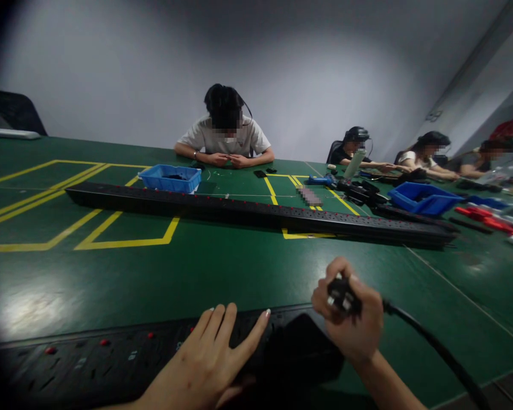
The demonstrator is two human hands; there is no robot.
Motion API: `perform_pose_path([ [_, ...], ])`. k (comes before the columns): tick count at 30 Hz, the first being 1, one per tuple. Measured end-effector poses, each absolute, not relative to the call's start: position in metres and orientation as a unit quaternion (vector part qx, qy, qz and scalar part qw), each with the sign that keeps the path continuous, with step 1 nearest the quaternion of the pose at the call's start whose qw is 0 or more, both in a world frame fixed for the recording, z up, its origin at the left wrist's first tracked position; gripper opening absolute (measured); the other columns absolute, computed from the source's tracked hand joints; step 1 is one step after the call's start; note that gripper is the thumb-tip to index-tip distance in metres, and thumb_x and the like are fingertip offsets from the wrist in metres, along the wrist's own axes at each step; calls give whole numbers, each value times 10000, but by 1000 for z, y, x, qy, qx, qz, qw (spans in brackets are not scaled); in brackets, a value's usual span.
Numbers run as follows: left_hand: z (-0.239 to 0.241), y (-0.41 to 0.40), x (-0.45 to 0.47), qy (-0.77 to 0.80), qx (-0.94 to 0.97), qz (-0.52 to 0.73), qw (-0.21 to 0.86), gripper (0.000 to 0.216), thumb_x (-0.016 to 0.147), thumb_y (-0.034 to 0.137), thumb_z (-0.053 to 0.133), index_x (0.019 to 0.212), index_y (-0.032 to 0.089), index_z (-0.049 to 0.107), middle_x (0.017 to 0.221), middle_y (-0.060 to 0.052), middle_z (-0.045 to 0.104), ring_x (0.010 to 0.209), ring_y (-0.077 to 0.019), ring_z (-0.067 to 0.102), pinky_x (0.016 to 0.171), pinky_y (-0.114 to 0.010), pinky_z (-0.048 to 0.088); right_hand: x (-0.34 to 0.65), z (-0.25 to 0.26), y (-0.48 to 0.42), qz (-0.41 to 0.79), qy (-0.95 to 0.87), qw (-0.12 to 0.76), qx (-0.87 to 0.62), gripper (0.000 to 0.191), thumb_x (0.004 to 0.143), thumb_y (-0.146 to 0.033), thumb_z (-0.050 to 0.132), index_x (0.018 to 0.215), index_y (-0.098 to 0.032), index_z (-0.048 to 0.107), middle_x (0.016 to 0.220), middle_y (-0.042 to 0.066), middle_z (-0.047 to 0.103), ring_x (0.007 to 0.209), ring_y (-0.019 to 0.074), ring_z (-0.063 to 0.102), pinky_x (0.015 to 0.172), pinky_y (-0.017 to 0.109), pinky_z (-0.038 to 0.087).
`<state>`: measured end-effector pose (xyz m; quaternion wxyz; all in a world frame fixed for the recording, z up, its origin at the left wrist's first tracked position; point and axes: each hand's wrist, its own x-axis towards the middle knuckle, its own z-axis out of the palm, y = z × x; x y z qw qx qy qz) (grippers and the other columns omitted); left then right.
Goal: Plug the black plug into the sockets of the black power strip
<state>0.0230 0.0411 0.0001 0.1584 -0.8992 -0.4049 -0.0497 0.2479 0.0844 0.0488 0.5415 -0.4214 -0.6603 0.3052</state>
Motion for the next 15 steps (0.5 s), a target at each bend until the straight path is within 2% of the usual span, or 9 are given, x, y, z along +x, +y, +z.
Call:
perform_pose_path([
  [1, 0, 41, 23, -407, -899, -56, 152, 879, 789, 591, 497, 1438, 209, 44, 1178, -214, 545, 1056, -354, 537, 871, -471, 414, 252, 52, 90, 330, -598, 604, -411, 343, 901, -443, 182, 756, -249, 425, 472, -88, 159, 369, 103, 117, 364, 232, 175],
  [3, 1, 41, 24, -411, -899, -66, 138, 892, 776, 612, 494, 1438, 219, 44, 1186, -214, 534, 1061, -355, 529, 874, -473, 405, 258, 59, 101, 364, -512, 678, -382, 282, 883, -415, 270, 725, -244, 429, 454, -91, 150, 381, 101, 108, 375, 229, 150],
  [6, 3, 42, 25, -411, -904, -74, 95, 910, 765, 578, 544, 1435, 243, 29, 1218, -202, 505, 1079, -346, 512, 883, -468, 394, 257, 64, 107, 378, -481, 695, -378, 243, 862, -368, 338, 687, -231, 433, 443, -87, 199, 377, 89, 143, 389, 227, 153],
  [10, 12, 46, 13, -412, -909, -69, -2, 955, 726, 571, 596, 1435, 245, 47, 1273, -187, 460, 1103, -328, 482, 899, -468, 382, 247, 70, 97, 346, -548, 625, -436, 221, 846, -382, 380, 725, -214, 455, 518, -59, 354, 396, 79, 258, 384, 210, 182],
  [15, 25, 47, -17, -416, -909, -17, -11, 888, 745, 438, 635, 1412, 374, 52, 1283, -149, 451, 1083, -327, 496, 860, -484, 394, 223, 84, 78, 329, -677, 425, -502, 213, 849, -425, 447, 833, -213, 435, 649, -41, 458, 530, 103, 453, 462, 209, 338],
])
